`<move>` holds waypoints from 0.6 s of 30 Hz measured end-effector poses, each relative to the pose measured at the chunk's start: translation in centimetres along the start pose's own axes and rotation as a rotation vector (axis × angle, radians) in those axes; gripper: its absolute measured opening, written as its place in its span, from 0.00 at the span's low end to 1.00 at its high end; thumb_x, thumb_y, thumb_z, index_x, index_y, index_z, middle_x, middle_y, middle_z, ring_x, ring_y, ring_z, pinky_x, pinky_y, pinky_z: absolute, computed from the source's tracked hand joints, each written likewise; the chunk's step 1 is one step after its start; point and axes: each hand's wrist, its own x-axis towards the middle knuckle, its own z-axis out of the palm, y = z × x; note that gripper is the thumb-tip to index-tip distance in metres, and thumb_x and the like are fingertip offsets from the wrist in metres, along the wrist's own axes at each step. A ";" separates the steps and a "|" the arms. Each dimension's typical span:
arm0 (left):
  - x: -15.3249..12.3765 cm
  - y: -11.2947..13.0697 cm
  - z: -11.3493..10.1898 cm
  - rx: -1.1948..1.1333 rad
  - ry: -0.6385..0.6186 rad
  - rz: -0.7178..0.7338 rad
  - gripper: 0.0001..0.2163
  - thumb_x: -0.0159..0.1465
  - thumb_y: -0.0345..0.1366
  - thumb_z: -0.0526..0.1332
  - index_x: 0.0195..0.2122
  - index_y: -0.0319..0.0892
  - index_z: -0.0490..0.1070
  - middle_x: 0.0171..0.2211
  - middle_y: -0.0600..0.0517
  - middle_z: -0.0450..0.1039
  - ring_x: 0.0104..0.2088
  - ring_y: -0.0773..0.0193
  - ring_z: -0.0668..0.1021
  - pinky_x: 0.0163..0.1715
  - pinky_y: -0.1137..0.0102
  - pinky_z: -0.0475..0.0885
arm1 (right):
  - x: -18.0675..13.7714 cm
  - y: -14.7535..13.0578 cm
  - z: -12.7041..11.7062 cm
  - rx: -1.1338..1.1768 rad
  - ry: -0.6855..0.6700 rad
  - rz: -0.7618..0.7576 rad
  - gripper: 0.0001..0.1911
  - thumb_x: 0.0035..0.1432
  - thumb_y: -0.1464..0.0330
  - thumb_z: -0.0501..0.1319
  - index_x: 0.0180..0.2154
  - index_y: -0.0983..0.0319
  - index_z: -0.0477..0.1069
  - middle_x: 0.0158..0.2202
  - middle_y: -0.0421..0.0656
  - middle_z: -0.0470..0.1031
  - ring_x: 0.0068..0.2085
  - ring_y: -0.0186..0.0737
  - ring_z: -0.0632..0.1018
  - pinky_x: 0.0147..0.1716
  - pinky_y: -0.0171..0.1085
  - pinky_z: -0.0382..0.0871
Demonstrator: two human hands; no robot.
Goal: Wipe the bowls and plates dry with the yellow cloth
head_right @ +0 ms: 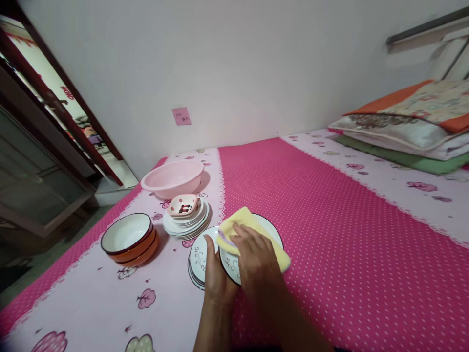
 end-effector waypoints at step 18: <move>0.2 2.6 -0.9 0.115 0.152 0.063 0.18 0.71 0.41 0.60 0.55 0.33 0.78 0.50 0.37 0.82 0.58 0.46 0.79 0.63 0.53 0.69 | -1.5 1.7 -7.0 0.205 -0.420 0.127 0.20 0.63 0.77 0.50 0.42 0.57 0.78 0.41 0.44 0.84 0.42 0.46 0.83 0.44 0.44 0.77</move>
